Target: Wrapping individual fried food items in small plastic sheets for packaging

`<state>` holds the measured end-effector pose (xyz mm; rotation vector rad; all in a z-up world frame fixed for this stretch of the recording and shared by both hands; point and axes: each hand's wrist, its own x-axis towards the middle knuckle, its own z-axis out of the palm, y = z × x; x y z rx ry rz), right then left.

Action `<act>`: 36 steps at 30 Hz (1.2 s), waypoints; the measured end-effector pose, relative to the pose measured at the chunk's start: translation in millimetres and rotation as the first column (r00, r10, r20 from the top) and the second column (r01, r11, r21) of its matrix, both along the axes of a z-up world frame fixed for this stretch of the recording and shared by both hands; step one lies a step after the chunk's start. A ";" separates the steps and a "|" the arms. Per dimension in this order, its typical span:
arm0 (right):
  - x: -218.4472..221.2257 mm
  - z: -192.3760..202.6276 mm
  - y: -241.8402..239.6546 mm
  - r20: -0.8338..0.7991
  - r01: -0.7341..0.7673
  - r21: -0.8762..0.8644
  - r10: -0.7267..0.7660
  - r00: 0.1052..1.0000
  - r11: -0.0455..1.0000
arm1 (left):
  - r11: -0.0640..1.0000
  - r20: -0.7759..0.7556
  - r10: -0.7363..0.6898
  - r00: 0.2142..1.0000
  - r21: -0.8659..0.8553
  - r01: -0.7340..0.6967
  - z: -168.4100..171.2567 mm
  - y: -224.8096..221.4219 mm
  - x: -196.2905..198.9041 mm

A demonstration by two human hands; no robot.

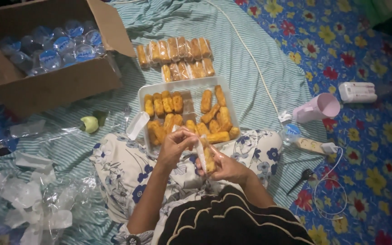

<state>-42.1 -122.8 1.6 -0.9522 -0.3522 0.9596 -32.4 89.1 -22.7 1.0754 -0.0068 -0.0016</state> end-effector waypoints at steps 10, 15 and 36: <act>-10.2 -8.0 -1.6 -0.003 0.031 0.071 -0.031 1.000 0.997 | 0.996 -0.078 0.085 0.993 0.025 -0.083 24.7 2.3 -7.1; -12.2 -1.6 -0.6 -0.003 0.041 0.080 -0.041 0.999 0.996 | 1.000 -0.082 -0.031 0.996 -0.003 0.030 12.2 1.2 -10.5; 8.3 -14.3 -3.4 -0.122 0.059 0.084 -0.048 0.991 0.995 | 0.997 -0.148 0.033 0.988 0.070 -0.023 32.3 0.3 11.4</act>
